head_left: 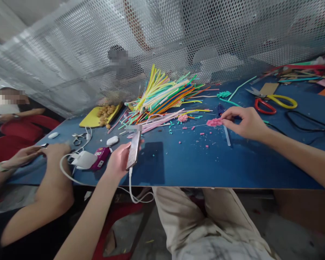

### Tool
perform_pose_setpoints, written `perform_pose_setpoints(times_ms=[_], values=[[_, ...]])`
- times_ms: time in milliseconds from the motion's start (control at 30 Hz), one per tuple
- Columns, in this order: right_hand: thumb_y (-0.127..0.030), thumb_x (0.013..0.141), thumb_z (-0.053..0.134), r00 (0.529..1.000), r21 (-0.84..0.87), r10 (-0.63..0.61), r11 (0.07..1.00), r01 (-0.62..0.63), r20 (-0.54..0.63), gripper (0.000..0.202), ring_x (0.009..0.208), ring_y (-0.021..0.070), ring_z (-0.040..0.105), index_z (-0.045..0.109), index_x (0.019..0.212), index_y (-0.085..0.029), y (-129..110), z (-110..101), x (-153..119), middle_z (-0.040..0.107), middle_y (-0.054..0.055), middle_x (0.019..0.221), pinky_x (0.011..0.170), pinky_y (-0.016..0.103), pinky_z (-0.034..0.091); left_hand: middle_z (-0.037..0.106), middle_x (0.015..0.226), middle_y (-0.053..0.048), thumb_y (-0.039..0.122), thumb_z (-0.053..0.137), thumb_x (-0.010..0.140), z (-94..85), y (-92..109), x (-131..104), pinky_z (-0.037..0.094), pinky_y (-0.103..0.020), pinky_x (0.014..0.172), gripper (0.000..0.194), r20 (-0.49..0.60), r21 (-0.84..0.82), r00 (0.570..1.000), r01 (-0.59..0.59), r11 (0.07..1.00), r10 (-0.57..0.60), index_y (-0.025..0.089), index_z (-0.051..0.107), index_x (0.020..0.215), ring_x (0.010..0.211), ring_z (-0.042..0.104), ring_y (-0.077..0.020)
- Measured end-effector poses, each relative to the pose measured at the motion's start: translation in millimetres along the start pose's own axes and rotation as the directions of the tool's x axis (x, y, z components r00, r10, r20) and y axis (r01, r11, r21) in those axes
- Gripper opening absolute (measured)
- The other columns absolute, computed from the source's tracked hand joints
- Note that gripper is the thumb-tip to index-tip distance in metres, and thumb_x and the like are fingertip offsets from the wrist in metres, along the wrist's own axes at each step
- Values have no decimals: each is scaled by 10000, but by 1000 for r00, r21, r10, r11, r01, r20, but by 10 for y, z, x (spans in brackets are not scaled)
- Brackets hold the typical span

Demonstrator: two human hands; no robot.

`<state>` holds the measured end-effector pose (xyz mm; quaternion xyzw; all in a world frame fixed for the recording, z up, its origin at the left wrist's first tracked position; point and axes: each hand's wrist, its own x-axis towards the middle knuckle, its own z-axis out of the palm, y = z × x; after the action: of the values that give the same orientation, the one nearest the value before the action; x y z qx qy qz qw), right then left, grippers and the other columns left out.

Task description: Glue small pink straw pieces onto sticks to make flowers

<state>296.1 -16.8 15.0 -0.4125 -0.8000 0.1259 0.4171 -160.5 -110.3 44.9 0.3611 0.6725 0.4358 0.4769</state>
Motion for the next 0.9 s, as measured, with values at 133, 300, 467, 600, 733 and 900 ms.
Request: perform_pose_setpoints(times_ms=[133,300,467,600,733,900], values=[[-306,862,663,999,-25,-44,999,44,-4,73,730,197,648,718,872,-258,5,-6,11,714,14,788,728,369,512,774,1035,-128,359,567,867,457,32,-141,617,-224,567,520,131,-318,991,55,946,-13,111,640,1318,782,751,-195],[-318,870,657,998,-28,-51,998,51,-30,79,742,210,654,726,875,-281,-35,-31,18,717,19,785,775,395,515,721,1279,-131,429,553,888,873,-14,-344,660,-478,864,594,277,-447,959,79,891,54,172,568,1422,1079,745,-308],[-328,875,646,999,-46,-28,999,28,-16,85,750,217,656,724,864,-297,-18,-42,36,720,18,777,802,396,519,649,1411,-169,358,576,787,1063,-21,-389,643,-512,880,730,407,-448,902,59,892,145,173,513,1490,1185,695,-352],[-308,873,658,999,-69,-4,998,1,-47,67,746,217,652,721,863,-289,17,-48,53,720,19,776,781,397,517,666,1389,-162,273,613,686,1120,114,-224,623,-542,913,847,412,-428,868,-85,900,278,185,474,1517,1190,687,-373],[-296,875,657,986,-20,65,997,-69,-154,75,699,210,638,722,846,-270,46,-41,72,723,32,773,712,391,516,690,1338,-170,255,644,636,1168,294,26,627,-552,898,841,416,-389,820,-231,892,394,146,518,1460,1145,704,-392],[-321,880,643,962,50,130,991,-122,-238,106,695,215,647,731,869,-262,107,-44,97,729,39,787,687,395,530,746,1162,-159,779,547,820,1294,334,306,651,-446,777,821,443,-399,794,-241,885,416,143,614,1334,987,753,-336]])
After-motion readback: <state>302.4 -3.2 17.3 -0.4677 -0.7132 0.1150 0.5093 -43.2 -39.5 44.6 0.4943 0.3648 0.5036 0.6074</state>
